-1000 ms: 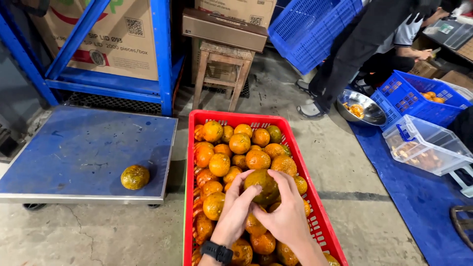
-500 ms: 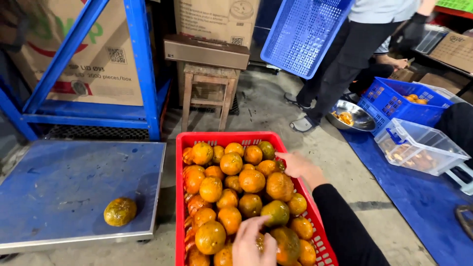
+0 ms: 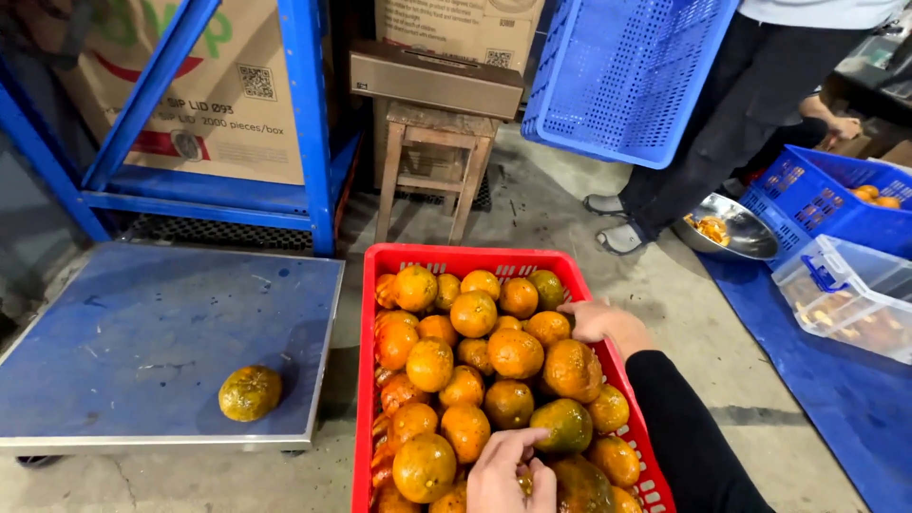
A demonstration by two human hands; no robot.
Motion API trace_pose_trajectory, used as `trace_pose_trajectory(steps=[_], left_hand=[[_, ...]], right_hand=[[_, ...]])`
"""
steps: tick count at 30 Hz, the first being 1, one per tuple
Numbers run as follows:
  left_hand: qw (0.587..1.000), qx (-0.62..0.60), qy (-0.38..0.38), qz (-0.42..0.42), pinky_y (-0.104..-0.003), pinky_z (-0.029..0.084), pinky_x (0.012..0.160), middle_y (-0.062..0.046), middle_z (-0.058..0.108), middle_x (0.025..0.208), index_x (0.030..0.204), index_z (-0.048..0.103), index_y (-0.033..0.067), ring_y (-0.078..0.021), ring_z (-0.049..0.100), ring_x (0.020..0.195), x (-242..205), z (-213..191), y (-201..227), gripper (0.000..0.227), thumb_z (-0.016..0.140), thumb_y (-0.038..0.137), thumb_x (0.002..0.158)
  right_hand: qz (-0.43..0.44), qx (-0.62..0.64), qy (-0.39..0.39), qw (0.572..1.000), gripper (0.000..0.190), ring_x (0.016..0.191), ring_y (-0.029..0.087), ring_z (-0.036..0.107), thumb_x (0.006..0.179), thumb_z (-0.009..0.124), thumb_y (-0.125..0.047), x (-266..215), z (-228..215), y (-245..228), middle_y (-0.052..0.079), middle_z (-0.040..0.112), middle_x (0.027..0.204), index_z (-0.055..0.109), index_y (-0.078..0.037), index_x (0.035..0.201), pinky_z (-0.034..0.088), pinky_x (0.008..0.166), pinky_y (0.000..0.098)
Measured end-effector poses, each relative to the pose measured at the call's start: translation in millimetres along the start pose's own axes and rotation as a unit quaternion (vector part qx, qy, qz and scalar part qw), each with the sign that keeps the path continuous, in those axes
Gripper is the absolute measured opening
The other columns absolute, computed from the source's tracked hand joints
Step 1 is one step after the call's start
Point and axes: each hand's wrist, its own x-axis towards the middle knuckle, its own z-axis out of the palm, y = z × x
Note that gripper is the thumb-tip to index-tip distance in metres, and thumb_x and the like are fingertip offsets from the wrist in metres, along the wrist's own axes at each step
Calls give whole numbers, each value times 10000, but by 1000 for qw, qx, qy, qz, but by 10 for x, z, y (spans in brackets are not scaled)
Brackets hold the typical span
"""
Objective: Sorting oranges by hand from a blue crate and the floor into a red crate for packing.
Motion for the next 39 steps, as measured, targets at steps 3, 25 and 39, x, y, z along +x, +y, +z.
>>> trace_pose_trajectory(steps=[3, 25, 39], left_hand=[[998, 0, -36, -55, -172, 615, 739, 135, 812, 959, 989, 857, 310, -24, 754, 778, 35, -75, 99, 416, 598, 169, 696], [927, -235, -203, -209, -250, 553, 591, -28, 737, 1157, 1399, 681, 177, -132, 652, 769, 234, -534, 696, 514, 645, 305, 903], [864, -348, -239, -273, -411, 632, 941, -98, 664, 1319, 1450, 612, 135, -236, 684, 1206, 189, -750, 967, 587, 619, 297, 886]], right_hand=[[19, 38, 43, 998, 757, 1402, 383, 402, 913, 527, -145, -41, 66, 31, 194, 357, 1524, 355, -471, 1575, 348, 1203, 503], [-291, 916, -96, 260, 645, 943, 377, 634, 901, 455, -525, -2090, 1045, -377, 288, 590, 1250, 539, -128, 1402, 592, 479, 346], [-347, 447, 462, 683, 783, 1371, 258, 526, 626, 761, 13, -2393, 1101, -520, 162, 521, 1433, 455, -38, 1345, 385, 1196, 348]])
